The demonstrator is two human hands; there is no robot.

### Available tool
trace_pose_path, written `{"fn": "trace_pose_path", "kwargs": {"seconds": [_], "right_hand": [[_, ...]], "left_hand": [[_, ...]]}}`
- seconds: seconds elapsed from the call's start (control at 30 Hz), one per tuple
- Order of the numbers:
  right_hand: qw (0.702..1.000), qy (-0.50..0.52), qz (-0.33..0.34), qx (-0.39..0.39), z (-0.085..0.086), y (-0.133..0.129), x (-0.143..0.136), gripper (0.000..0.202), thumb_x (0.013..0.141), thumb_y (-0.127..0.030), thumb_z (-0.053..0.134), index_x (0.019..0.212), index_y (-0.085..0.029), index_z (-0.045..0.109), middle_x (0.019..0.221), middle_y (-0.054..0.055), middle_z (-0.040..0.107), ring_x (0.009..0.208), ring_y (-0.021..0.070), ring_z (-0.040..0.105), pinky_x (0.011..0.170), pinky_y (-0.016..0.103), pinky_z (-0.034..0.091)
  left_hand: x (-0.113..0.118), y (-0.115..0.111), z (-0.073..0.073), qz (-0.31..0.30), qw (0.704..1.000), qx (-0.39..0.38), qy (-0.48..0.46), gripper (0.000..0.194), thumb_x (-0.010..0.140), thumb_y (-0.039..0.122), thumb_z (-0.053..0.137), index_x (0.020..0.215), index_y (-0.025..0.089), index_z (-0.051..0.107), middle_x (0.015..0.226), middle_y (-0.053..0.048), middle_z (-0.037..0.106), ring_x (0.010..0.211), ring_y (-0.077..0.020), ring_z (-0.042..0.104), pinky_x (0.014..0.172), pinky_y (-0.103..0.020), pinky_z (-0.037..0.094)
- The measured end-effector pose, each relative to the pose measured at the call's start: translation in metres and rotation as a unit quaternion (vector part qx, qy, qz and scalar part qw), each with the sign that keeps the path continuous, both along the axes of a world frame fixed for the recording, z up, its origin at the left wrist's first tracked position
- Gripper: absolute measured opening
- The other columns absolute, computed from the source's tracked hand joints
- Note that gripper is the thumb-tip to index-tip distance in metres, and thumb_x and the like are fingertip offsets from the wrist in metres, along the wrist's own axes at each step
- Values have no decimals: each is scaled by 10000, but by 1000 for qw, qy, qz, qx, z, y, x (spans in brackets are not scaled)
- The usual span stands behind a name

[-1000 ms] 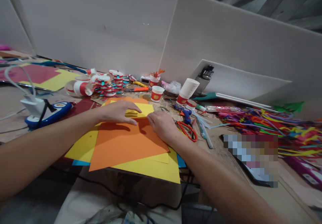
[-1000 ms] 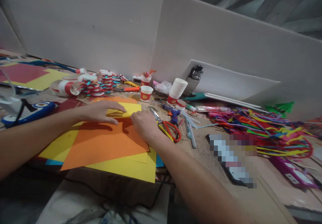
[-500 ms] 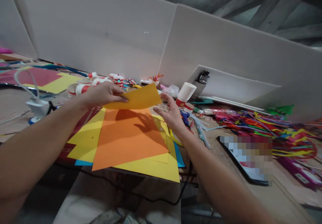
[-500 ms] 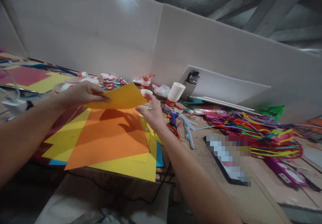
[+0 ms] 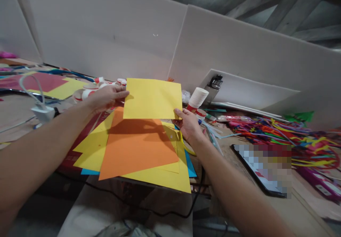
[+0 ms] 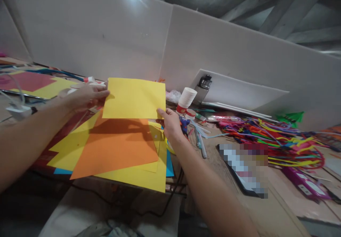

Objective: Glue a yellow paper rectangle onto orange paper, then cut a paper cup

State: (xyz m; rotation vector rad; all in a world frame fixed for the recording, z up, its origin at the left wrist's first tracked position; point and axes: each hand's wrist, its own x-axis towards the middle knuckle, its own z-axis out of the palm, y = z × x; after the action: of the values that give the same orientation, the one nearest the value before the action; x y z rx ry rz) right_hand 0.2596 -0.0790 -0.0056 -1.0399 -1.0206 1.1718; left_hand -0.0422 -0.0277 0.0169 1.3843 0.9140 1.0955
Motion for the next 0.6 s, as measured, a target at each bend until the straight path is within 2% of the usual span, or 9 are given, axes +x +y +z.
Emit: {"fn": "trace_pose_path", "kwargs": {"seconds": [0.1,0.3,0.5,0.6], "right_hand": [[1000,7,-4,-17,-1,-1,0,303,535,-334,794,746,-196,626,838,2,680,700,122,591,575,231,494],[1000,-12,9,-23,-5,-1,4,311,547,-346,788,765,-192,630,862,23,703,710,139,625,609,256,514],[996,-28,79,16,0,-8,6,376,587,-355,792,901,-204,650,957,44,725,822,190,675,769,342,534],[996,-25,74,50,5,-11,6,372,630,-384,773,945,-216,667,981,38,727,859,196,678,802,352,526]], "left_hand": [[14,0,-9,-33,999,-38,6,351,683,414,776,885,135,703,897,-88,728,786,-187,689,698,-280,562],[25,2,-18,7,997,-69,31,263,681,364,760,810,139,715,857,-82,736,789,-212,695,709,-315,543],[25,-5,-13,45,998,-19,43,286,648,407,772,752,146,716,791,-78,737,774,-221,689,757,-345,544],[27,-10,-9,54,995,4,89,233,656,378,764,710,156,717,750,-72,731,737,-211,677,734,-334,539]]}}
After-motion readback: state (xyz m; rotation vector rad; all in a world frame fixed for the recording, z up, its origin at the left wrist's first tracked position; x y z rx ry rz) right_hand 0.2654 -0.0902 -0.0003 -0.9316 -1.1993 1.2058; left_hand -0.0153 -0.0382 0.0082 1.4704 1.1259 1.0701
